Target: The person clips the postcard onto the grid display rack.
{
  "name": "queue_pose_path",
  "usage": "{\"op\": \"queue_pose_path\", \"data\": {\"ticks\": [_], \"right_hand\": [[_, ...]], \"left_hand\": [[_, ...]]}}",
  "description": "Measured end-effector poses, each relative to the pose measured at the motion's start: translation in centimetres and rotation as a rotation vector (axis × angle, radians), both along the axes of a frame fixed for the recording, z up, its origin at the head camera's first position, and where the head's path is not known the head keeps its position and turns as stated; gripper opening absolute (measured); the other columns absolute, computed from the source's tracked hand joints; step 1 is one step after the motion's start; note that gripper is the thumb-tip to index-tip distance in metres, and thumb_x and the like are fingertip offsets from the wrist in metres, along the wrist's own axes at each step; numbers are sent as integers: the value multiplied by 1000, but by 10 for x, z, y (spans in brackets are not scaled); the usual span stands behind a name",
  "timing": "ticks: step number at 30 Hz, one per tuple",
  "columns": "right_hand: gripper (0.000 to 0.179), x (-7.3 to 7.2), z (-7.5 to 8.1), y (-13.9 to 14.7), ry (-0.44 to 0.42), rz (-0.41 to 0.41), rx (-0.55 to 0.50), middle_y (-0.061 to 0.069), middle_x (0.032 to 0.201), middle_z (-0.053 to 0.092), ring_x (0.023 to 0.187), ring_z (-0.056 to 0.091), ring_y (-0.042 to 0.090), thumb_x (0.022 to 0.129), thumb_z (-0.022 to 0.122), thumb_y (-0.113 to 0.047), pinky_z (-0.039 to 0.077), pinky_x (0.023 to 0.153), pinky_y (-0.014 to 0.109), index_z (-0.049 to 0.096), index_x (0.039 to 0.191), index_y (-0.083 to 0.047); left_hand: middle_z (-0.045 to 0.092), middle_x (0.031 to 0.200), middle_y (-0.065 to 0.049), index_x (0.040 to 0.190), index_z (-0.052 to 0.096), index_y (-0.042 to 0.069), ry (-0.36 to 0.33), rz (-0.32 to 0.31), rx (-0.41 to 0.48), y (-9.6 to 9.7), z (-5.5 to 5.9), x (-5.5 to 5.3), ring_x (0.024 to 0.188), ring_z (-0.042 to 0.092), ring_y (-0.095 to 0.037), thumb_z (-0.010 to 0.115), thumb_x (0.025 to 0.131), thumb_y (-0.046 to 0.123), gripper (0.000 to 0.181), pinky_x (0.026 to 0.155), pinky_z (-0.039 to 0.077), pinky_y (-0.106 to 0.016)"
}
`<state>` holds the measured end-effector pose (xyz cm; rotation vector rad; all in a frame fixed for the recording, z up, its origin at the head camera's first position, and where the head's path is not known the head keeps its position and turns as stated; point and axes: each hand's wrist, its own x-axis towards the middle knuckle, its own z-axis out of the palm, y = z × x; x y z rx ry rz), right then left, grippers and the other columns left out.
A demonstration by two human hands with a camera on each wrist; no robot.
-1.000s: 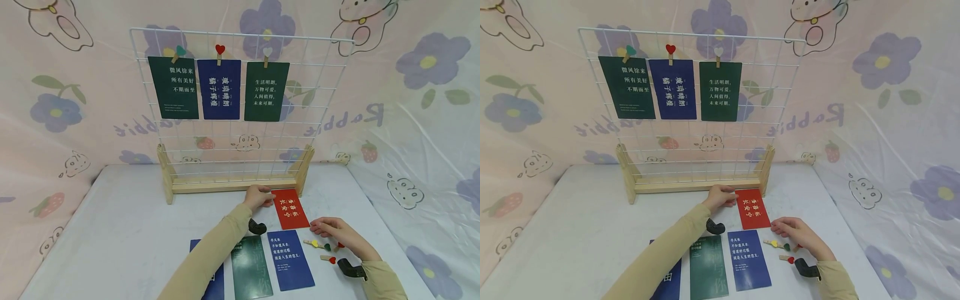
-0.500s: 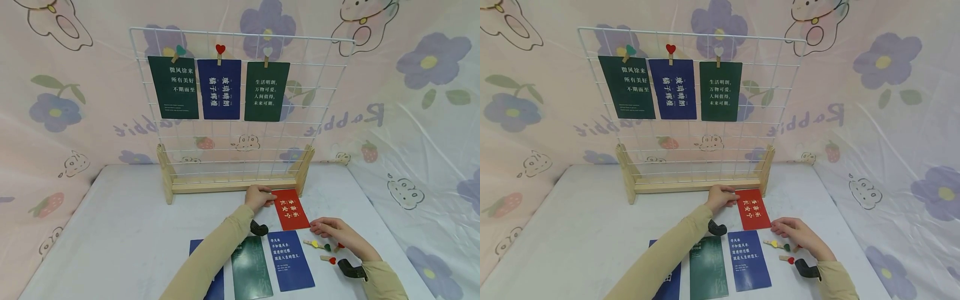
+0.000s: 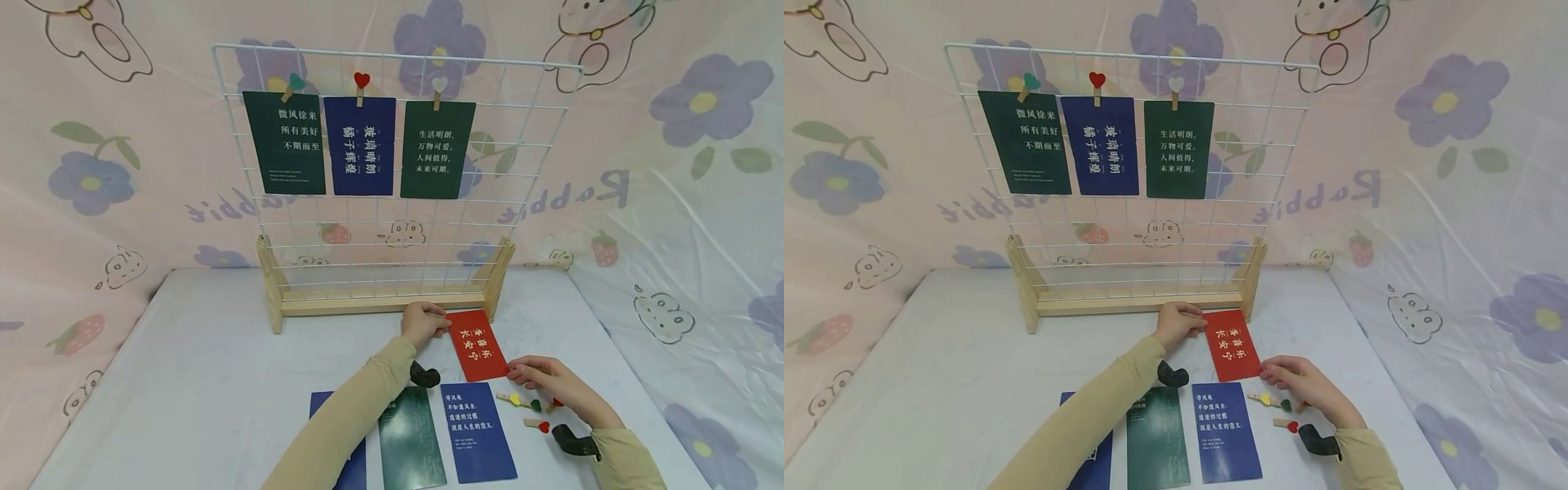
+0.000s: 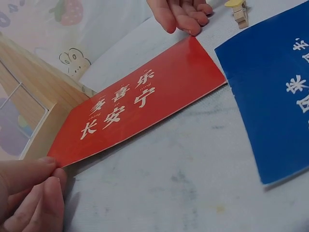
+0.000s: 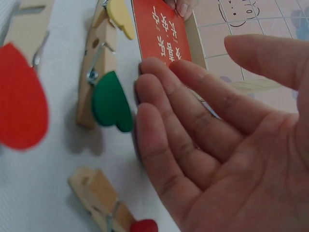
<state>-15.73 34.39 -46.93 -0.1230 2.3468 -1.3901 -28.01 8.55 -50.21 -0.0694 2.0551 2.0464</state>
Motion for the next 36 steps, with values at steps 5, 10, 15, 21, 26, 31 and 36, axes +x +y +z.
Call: {"op": "queue_pose_path", "data": {"ticks": [5,10,15,21,26,31,36], "right_hand": [[44,1,1,0,8,-3,5,18,115,64,106,59,30,100,51,-26,52,84,29,52,129,7],[45,2,1,1,17,-27,45,15,113,65,100,60,26,99,53,-29,53,82,31,53,128,5],[45,5,1,6,-15,-63,58,14,111,65,93,58,26,98,55,-32,55,66,36,54,129,1],[44,8,0,12,-20,-37,48,14,106,65,86,56,27,97,57,-29,54,61,36,54,128,2],[42,9,-3,14,-32,22,42,13,107,66,84,57,24,95,61,-25,53,60,31,57,125,4],[41,9,-6,13,-32,65,40,12,100,65,81,58,22,91,66,-21,50,59,28,58,123,4],[43,9,-6,12,-34,84,30,11,95,63,77,55,20,86,72,-18,47,58,23,59,120,4]], "left_hand": [[69,73,-8,93,70,-2,12,11,-1,0,1,1,56,64,-13,76,76,-5,17,51,55,-25],[70,76,-11,95,69,-5,18,10,4,-3,8,7,60,65,-15,73,78,-6,17,55,56,-27],[71,78,-11,97,68,-6,15,16,9,-5,12,10,64,66,-16,72,79,-5,18,59,57,-29],[71,86,-14,100,68,-8,5,9,44,-9,15,12,74,68,-21,70,82,-4,18,66,58,-31],[68,95,-20,104,66,-11,-22,-4,141,-13,16,13,85,68,-31,67,83,-8,22,73,58,-35],[66,100,-25,112,62,-12,-81,-31,230,-16,14,12,89,68,-35,64,86,-7,27,77,57,-39],[65,102,-26,114,61,-13,-106,-38,261,-19,15,11,89,68,-35,63,88,-7,27,79,56,-42]]}}
